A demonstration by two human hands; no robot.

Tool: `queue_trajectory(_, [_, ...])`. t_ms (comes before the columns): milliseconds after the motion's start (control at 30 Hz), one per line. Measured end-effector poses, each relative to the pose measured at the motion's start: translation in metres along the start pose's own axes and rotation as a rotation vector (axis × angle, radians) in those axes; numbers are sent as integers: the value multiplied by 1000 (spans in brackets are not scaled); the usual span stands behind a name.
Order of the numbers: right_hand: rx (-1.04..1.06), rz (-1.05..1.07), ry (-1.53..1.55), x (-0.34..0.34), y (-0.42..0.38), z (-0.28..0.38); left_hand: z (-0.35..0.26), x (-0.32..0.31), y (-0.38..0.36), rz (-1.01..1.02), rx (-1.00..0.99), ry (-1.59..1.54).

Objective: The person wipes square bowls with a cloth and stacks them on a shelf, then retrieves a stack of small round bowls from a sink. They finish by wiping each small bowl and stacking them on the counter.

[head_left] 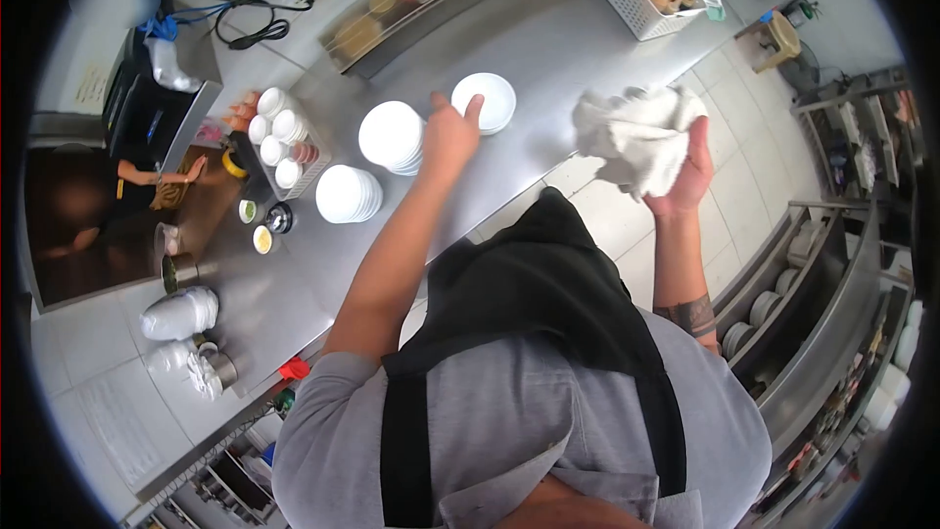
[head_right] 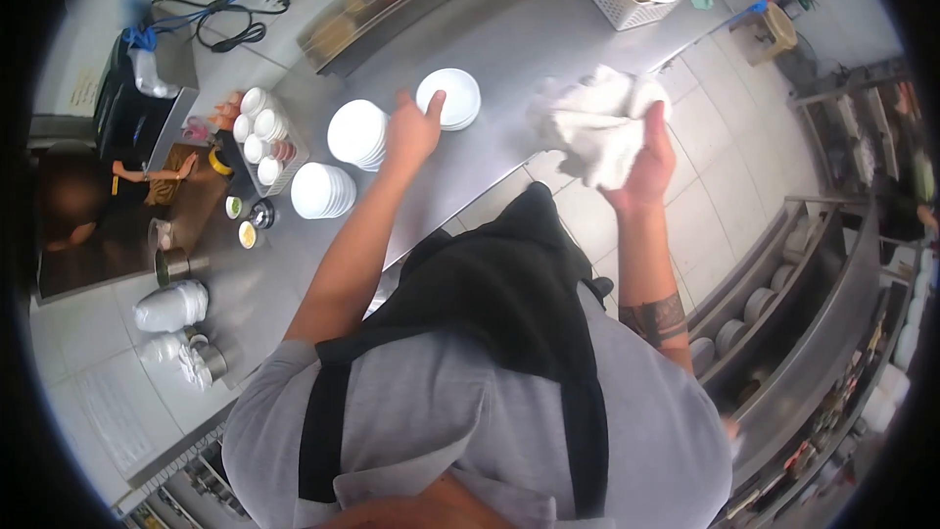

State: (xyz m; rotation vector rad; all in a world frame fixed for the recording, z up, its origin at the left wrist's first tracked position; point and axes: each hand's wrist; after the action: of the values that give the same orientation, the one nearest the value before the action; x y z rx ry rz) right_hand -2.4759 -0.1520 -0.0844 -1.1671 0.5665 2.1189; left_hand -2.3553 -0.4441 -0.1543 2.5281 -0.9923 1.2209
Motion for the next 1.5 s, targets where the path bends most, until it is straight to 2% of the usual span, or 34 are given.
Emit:
queue_trajectory(33, [-5,-108,-92,-5,-2,-4,-6,10,-12,31,-69,67])
queue_trajectory(67, [20,-8,-68,-10,-5,-5,-18,22,-26,56,-139,132])
queue_trajectory(133, [-31,164,-265,12,-11,-13,-42,54,-66,144,-309,-224])
queue_trajectory(167, [32,203,-776,28,-10,-15,-44,60,-79,116,-550,-373])
queue_trajectory(200, [16,231,-772,-2,-3,-15,-44,66,-90,74,-789,-514])
queue_trajectory(267, [41,607,-1281,-76,8,-11,-52,75,-108,30,-891,-527])
queue_trajectory(300, [195,622,-1472,-106,10,-18,-51,80,-116,63,-914,-516])
queue_trajectory(333, [177,680,-1450,-117,8,-27,-48,86,-124,94,-930,-504])
queue_trajectory(367, [97,577,-1422,-126,5,-37,-42,90,-129,171,-880,-644])
queue_trajectory(400, [15,467,-1400,-133,1,-48,-31,97,-137,129,-853,-642])
queue_trajectory(433, [202,480,-1522,-139,-2,-61,-20,102,-144,222,-735,-728])
queue_trajectory(467, [189,510,-1524,-142,-8,-69,-11,107,-151,323,-621,-820])
queue_trajectory(533, [126,330,-1669,-146,-23,-79,16,109,-161,215,-587,-813])
queue_trajectory(567, [166,289,-1803,-152,-27,-84,30,117,-165,254,-537,-743])
queue_trajectory(600, [158,304,-1807,-155,-32,-90,42,123,-170,297,-486,-672])
queue_trajectory(633, [121,146,-1802,-154,-38,-94,50,128,-174,153,-559,-677])
queue_trajectory(667, [85,-15,-1791,-151,-43,-95,61,132,-175,149,-553,-683])
queue_trajectory(700, [-64,-160,-1742,-139,-49,-94,77,137,-174,63,-539,-581])
queue_trajectory(733, [-65,-156,-1744,-131,-56,-102,93,141,-171,-21,-525,-476])
queue_trajectory(800, [-34,-234,-850,-126,-63,-123,132,150,-151,-358,-504,-114])
queue_trajectory(833, [-142,-161,-695,-125,-68,-131,164,146,-138,-382,-508,-90])
queue_trajectory(900, [-189,-86,-568,-122,-79,-152,225,138,-117,-315,-419,404])
queue_trajectory(933, [-237,-35,-463,-120,-81,-162,230,150,-114,-354,-406,425])
queue_trajectory(1000, [-142,-34,-575,-123,-87,-186,226,168,-104,21,-298,367])
queue_trajectory(1033, [-141,5,-560,-110,-87,-192,222,173,-103,-16,-287,382])
queue_trajectory(1100, [-96,22,-1232,-89,-77,-202,213,176,-102,-40,-309,349])
queue_trajectory(1133, [-89,43,-1218,-87,-72,-209,211,177,-103,-60,-302,362])
queue_trajectory(1200, [-170,316,-1343,-104,-62,-222,204,177,-105,-93,-117,74])
queue_trajectory(1267, [-200,320,-1364,-125,-55,-238,203,175,-101,-86,-121,116])
queue_trajectory(1333, [-115,373,-1260,-139,-54,-251,201,174,-95,-55,-130,151])
queue_trajectory(1400, [-143,374,-1313,-139,-56,-249,194,168,-92,-63,-167,303])
queue_trajectory(1500, [-185,386,-1317,-130,-52,-236,197,172,-91,-52,-157,232])
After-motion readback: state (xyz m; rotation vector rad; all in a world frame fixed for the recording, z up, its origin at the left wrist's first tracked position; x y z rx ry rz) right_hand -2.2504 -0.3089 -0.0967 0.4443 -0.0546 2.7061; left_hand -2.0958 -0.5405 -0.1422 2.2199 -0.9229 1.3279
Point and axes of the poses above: each hand's wrist, its own y-axis towards the middle knuckle, its own x-axis out of the back of the hand, z = x × y, and after that the axes turned 5 degrees about -y, right-handed
